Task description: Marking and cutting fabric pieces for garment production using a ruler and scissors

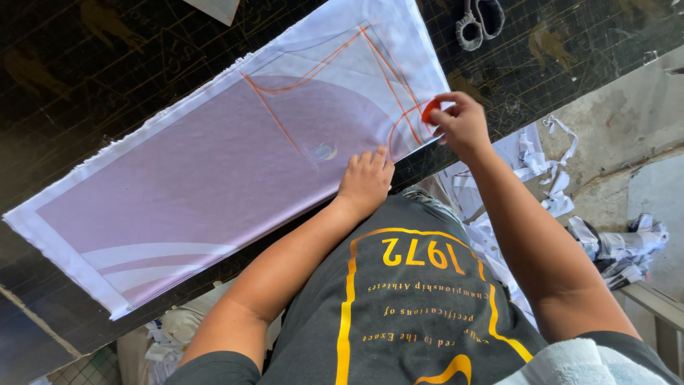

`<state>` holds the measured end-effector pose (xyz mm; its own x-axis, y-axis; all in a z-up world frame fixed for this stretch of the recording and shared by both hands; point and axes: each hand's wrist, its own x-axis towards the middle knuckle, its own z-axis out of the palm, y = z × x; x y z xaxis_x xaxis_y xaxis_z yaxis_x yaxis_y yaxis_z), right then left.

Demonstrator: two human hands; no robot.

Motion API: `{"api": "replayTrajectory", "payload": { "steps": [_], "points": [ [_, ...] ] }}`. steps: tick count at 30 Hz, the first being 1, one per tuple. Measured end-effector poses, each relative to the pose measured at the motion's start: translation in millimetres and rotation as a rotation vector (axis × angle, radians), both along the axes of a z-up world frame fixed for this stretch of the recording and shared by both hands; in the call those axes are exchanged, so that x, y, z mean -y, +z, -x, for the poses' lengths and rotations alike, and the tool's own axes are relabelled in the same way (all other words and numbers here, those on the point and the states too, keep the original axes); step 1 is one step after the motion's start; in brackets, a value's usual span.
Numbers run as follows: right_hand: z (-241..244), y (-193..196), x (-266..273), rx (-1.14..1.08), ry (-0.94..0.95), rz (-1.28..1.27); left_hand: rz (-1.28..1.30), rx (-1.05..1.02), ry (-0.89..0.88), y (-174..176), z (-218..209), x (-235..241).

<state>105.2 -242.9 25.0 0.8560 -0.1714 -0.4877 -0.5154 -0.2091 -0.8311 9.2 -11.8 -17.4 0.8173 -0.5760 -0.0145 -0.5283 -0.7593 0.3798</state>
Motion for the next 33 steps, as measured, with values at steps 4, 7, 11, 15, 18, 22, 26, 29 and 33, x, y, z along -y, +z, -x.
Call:
{"api": "replayTrajectory", "payload": {
  "steps": [4,7,11,15,18,22,26,29,33],
  "points": [
    [9,6,19,-0.059,0.33,0.232,0.063,0.083,0.014,33,-25,23],
    [4,35,11,-0.106,0.641,0.498,0.031,0.007,-0.009,33,-34,38],
    [1,51,9,-0.184,0.73,0.529,-0.072,-0.18,-0.047,34,-35,48],
    [-5,59,10,-0.185,0.759,0.468,-0.118,-0.253,-0.045,36,-35,50],
    [-6,58,13,-0.153,0.778,0.458,-0.146,-0.292,-0.045,46,-39,52],
    [-9,41,23,-0.102,0.815,0.489,-0.155,-0.301,-0.021,41,-38,58],
    [-6,38,28,-0.041,0.775,0.467,-0.066,-0.177,0.044,29,-36,63],
    [4,24,36,0.073,0.779,0.475,0.05,-0.023,0.103,21,-38,69],
    [12,21,40,0.159,0.697,0.442,0.171,0.231,0.184,-6,-45,81]
  ]
}}
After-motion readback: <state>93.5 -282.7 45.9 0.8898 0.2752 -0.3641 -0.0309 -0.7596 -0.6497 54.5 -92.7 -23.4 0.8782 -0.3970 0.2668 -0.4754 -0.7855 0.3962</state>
